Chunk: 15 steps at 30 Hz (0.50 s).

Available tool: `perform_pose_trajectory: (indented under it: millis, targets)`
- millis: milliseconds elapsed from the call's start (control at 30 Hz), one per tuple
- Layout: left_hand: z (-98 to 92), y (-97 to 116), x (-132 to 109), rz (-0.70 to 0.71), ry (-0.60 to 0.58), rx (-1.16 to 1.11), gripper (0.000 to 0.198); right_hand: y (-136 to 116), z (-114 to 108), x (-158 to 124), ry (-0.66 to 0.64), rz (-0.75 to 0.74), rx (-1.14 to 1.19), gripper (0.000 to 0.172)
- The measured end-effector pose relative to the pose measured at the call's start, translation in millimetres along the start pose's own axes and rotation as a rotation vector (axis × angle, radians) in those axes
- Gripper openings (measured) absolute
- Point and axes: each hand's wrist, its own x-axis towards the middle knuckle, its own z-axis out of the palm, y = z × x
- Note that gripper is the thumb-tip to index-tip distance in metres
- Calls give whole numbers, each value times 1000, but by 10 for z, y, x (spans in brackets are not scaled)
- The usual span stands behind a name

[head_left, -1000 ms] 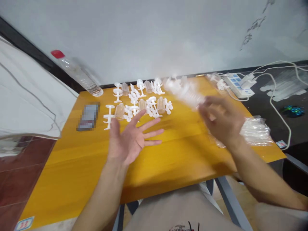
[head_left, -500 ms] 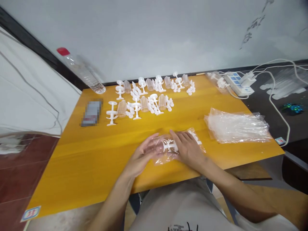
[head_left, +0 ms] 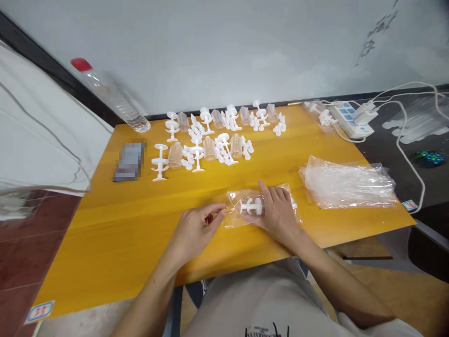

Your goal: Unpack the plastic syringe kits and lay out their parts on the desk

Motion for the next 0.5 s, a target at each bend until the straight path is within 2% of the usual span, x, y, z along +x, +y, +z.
perform_pose_trajectory:
  millis: [67,133,233,367,433,500]
  targets:
    - [21,-83,79,-45,-130,-64,35,-16,6,-2,-8,-36,-14,92]
    - [65,-156,128,-60,-193,-152,36,-37,-3,-3,-54,-66,-23,100]
    - [112,-197,131,-31,-107,-239,40,-64,-22,4,-118,-64,-35,110]
    - [111,-203,142,-42,-13,-330,36,-75,-16,22,-125,-39,-18,115]
    - [134,-211,197,-90,-15,-401,31,-81,-1,24,-105,-49,11,114]
    - [193,-215,272,-99,-93,-464,31,-93,14,20,-90,-72,44,113]
